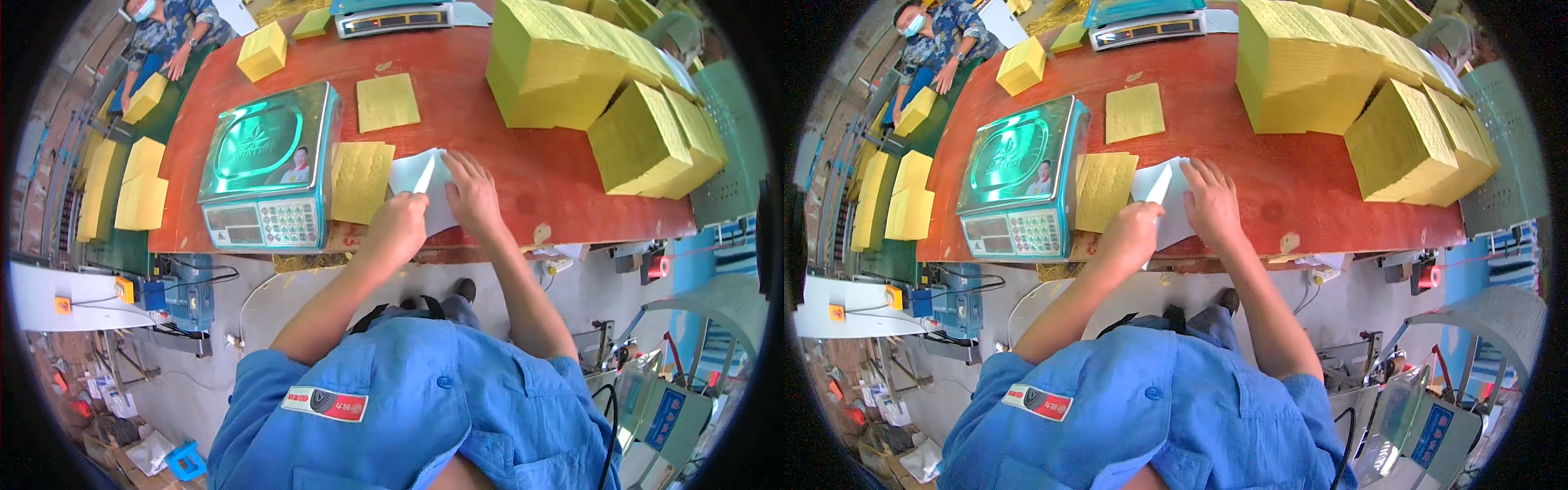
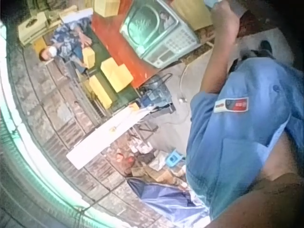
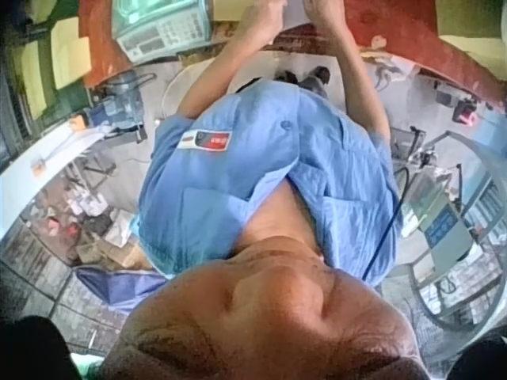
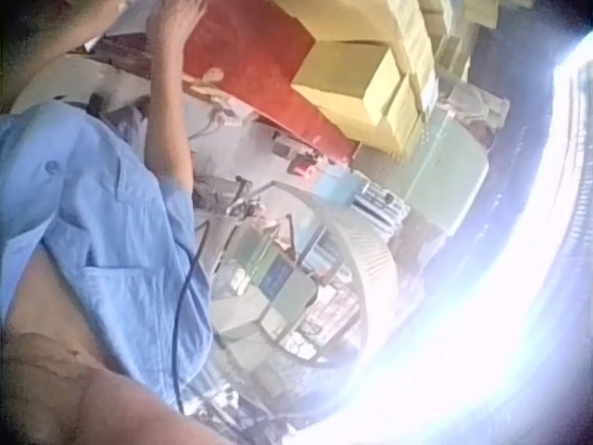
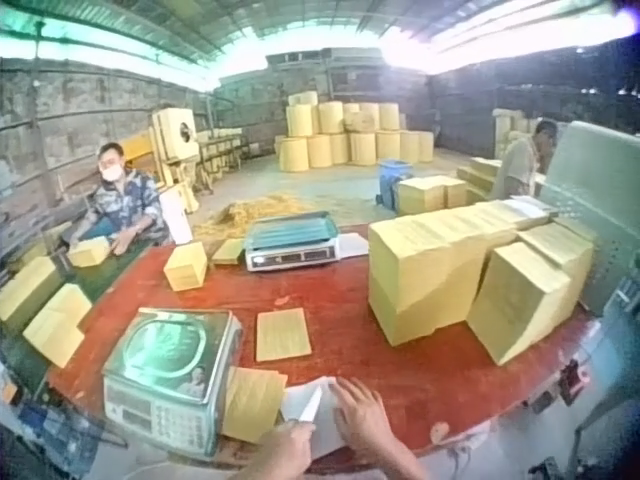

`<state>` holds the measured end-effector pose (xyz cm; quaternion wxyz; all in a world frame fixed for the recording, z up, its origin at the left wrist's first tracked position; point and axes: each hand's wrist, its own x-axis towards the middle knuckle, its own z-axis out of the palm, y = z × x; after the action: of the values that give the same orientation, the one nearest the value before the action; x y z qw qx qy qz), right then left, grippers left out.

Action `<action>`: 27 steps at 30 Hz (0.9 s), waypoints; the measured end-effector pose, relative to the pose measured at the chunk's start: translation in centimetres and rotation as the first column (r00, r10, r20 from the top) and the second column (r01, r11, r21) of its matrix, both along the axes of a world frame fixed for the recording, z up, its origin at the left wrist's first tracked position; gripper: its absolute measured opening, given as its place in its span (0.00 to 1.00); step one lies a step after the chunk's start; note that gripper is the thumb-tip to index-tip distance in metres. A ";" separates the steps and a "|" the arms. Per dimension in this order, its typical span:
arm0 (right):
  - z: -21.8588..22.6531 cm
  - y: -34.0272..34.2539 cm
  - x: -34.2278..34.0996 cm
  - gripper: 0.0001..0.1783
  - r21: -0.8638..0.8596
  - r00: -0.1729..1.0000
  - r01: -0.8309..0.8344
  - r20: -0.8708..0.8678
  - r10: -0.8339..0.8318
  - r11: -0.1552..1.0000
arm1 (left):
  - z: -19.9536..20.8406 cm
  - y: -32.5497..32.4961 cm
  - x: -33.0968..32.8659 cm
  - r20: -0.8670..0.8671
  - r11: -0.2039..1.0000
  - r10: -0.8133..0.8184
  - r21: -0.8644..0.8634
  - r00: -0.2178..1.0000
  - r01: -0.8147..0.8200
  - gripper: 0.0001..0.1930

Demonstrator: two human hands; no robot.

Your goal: The recorder uses a bundling machine to strap stacks of yellow paper, weighs the stacks on a scale, and organizes them in a workshop environment.

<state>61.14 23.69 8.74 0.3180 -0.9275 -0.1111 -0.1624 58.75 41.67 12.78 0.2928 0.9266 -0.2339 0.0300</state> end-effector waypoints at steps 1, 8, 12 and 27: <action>0.5 0.2 1.2 0.27 -0.047 1.000 -0.010 0.028 0.011 0.999 | 1.1 0.1 -0.5 0.060 0.997 0.033 0.068 0.998 -0.037 0.12; -2.1 0.8 2.6 0.28 -0.318 0.999 -0.051 -0.016 0.048 0.947 | 5.7 0.1 -0.9 0.429 0.973 0.085 0.159 0.899 -0.168 0.13; -1.2 -0.1 0.0 0.28 -0.302 0.998 -0.046 -0.045 0.035 0.952 | 0.5 -1.8 -1.0 0.166 0.941 -0.033 0.337 0.986 -0.025 0.06; -2.6 -3.0 -14.6 0.11 0.733 0.830 0.551 -0.529 -0.174 0.398 | -2.0 -5.1 -1.4 -0.087 0.992 -0.085 0.081 0.993 0.092 0.11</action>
<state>46.50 20.70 6.19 0.7088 -0.6514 0.2570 -0.0844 57.38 36.60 10.75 0.2638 0.9273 -0.2636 -0.0316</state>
